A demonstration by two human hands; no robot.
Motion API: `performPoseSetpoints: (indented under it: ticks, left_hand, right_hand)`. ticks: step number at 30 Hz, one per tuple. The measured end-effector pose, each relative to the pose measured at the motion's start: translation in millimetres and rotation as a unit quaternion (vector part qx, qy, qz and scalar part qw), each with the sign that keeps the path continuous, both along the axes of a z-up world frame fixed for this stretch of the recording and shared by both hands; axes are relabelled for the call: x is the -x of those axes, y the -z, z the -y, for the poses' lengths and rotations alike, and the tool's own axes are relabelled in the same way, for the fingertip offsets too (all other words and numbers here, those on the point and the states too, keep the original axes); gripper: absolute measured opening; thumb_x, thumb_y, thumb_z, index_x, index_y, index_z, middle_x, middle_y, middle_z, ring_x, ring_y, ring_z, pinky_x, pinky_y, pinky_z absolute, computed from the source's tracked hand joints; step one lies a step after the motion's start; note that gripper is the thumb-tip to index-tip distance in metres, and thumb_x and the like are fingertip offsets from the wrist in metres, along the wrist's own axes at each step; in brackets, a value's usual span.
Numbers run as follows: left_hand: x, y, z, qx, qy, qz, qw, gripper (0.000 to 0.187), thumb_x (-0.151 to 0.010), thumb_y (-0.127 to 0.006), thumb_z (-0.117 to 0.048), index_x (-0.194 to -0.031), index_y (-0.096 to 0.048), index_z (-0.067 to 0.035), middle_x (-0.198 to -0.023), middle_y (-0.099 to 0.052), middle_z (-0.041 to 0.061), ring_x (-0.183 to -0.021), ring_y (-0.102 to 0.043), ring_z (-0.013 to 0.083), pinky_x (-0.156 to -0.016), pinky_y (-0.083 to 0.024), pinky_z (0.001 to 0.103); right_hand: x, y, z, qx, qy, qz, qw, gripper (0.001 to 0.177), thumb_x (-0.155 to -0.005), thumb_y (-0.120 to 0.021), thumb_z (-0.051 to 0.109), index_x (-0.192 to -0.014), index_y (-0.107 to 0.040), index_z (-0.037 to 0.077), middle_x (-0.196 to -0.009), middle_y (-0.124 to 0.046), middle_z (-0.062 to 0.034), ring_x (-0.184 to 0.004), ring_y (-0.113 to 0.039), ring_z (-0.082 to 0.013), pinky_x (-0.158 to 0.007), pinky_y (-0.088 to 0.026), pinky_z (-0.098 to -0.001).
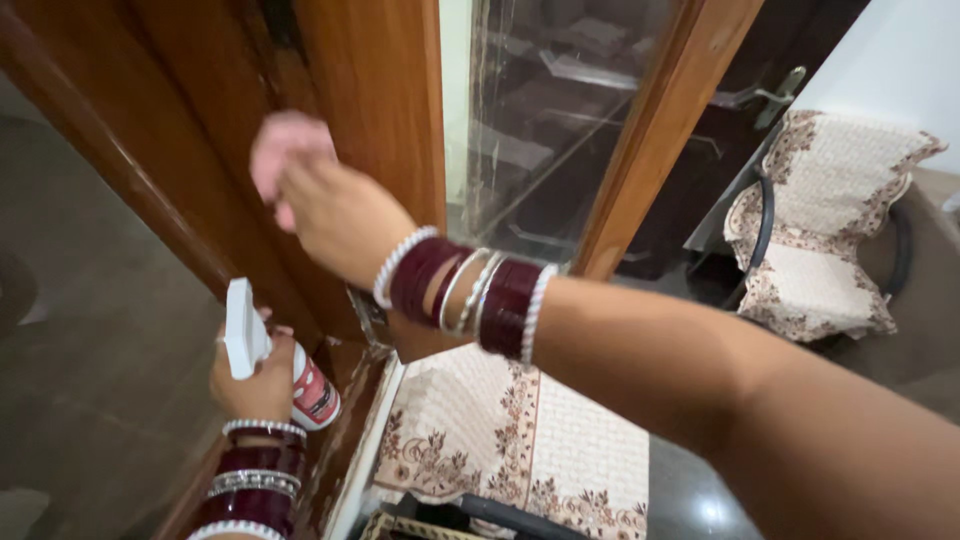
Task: The person sprays a cleaning solution onto a wooden window frame and wipes it with a pink cloth. They repeatedly spray and wipe different sections of the frame, including the lower sill, vertical edges, and upper corners.
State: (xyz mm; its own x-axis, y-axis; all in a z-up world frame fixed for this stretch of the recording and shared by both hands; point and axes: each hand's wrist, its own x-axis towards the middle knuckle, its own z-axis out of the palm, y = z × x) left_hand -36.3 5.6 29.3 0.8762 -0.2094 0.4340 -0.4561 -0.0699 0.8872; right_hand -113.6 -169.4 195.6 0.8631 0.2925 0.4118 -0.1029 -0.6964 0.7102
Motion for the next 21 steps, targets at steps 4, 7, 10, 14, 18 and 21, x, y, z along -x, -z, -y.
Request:
performPoseSetpoints:
  ticks: [4, 7, 10, 14, 18, 21]
  left_hand:
    - [-3.4, -0.6, 5.2, -0.070, -0.060, 0.056, 0.994, 0.039, -0.082, -0.079, -0.009, -0.120, -0.073, -0.009, -0.104, -0.076, 0.010, -0.095, -0.075, 0.0210, -0.089, -0.056, 0.037]
    - [-5.1, 3.8, 11.2, -0.062, -0.081, 0.060, 0.993, 0.036, -0.084, -0.078, -0.011, -0.119, -0.072, -0.011, -0.102, -0.077, 0.009, -0.092, -0.076, 0.0216, -0.087, -0.058, 0.037]
    - [-5.1, 6.8, 12.6, -0.083, -0.092, 0.103, 0.987, 0.038, -0.083, -0.078, -0.008, -0.120, -0.072, -0.008, -0.103, -0.077, 0.009, -0.091, -0.075, 0.0223, -0.086, -0.058, 0.037]
    - [-2.0, 5.8, 12.1, -0.034, -0.053, 0.065, 0.996, 0.038, -0.084, -0.073, -0.005, -0.122, -0.070, -0.007, -0.105, -0.077, 0.006, -0.089, -0.076, 0.0190, -0.085, -0.059, 0.035]
    - [-3.8, -0.2, 12.7, -0.028, -0.042, 0.048, 0.998, 0.041, -0.084, -0.071, -0.004, -0.125, -0.068, -0.006, -0.105, -0.076, 0.004, -0.086, -0.076, 0.0156, -0.084, -0.059, 0.032]
    - [-0.2, 0.2, 12.4, -0.036, -0.053, 0.090, 0.994, 0.041, -0.084, -0.074, -0.004, -0.125, -0.069, -0.006, -0.106, -0.076, 0.006, -0.090, -0.075, 0.0163, -0.086, -0.058, 0.032]
  right_hand:
    - [7.2, 80.5, -8.5, -0.028, 0.001, -0.114, 0.993, 0.032, -0.087, -0.059, 0.030, -0.099, -0.079, 0.008, -0.119, -0.065, -0.0110, -0.121, -0.053, -0.0316, -0.103, -0.042, -0.0440]
    - [14.4, 132.9, -4.9, 0.006, -0.012, -0.054, 0.998, 0.042, -0.086, -0.057, 0.035, -0.106, -0.078, 0.004, -0.121, -0.063, -0.0147, -0.120, -0.051, -0.0327, -0.105, -0.041, -0.0453]
    - [19.3, 178.8, -1.9, 0.030, 0.007, -0.081, 0.996, 0.047, -0.091, -0.055, 0.037, -0.111, -0.076, 0.001, -0.125, -0.060, -0.0163, -0.125, -0.048, -0.0334, -0.109, -0.039, -0.0458]
    - [16.6, 257.7, 2.7, 0.068, 0.038, -0.170, 0.982, 0.043, -0.086, -0.054, 0.034, -0.110, -0.074, 0.004, -0.130, -0.059, -0.0124, -0.130, -0.046, -0.0310, -0.111, -0.036, -0.0432]
    - [-20.4, 349.7, 14.4, -0.043, 0.010, -0.152, 0.987, 0.036, -0.087, -0.056, 0.027, -0.111, -0.075, 0.006, -0.124, -0.062, -0.0097, -0.125, -0.050, -0.0281, -0.109, -0.038, -0.0403]
    - [-34.9, 388.5, 11.3, -0.127, 0.010, -0.152, 0.980, 0.030, -0.089, -0.057, 0.023, -0.108, -0.075, 0.008, -0.117, -0.066, -0.0083, -0.122, -0.053, -0.0272, -0.108, -0.040, -0.0403]
